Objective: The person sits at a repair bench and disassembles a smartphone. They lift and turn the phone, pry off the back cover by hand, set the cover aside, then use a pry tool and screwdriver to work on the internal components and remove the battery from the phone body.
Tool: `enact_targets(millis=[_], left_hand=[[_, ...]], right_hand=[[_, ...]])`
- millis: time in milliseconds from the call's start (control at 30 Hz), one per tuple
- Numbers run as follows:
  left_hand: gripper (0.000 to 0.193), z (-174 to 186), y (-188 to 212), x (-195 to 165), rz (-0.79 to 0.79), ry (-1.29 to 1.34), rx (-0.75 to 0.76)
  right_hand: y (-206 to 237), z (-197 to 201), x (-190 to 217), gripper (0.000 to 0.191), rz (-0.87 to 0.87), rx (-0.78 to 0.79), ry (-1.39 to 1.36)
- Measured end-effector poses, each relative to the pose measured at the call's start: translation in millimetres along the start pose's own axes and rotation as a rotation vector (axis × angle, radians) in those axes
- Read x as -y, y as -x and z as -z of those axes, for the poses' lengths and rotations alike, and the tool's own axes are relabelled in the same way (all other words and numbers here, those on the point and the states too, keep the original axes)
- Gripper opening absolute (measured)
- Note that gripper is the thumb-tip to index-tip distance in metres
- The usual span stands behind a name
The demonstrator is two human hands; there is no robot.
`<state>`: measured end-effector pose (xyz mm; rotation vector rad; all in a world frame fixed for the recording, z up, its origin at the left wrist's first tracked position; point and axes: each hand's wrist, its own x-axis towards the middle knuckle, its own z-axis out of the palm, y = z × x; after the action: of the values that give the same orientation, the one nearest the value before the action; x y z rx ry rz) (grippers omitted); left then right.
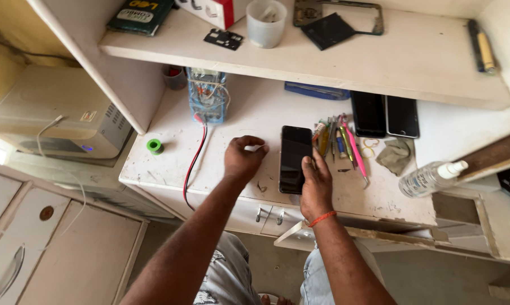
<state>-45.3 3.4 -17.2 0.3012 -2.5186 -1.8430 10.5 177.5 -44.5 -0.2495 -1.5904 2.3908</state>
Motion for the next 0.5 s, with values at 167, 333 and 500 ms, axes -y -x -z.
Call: enact_targets(millis=[167, 333, 500], left_hand=[[0.026, 7.1, -2.9, 19.3, 0.105, 0.379, 0.209], [0.032, -4.4, -9.9, 45.0, -0.015, 0.509, 0.245], [0.036, -5.4, -4.7, 43.6, -0.046, 0.395, 0.184]], right_hand=[[-2.9, 1.5, 0.2, 0.047, 0.005, 0.051, 0.069], [7.1, -5.2, -1.1, 0.049, 0.137, 0.153, 0.324], [12.5, -17.3, 4.6, 0.050, 0.161, 0.173, 0.420]])
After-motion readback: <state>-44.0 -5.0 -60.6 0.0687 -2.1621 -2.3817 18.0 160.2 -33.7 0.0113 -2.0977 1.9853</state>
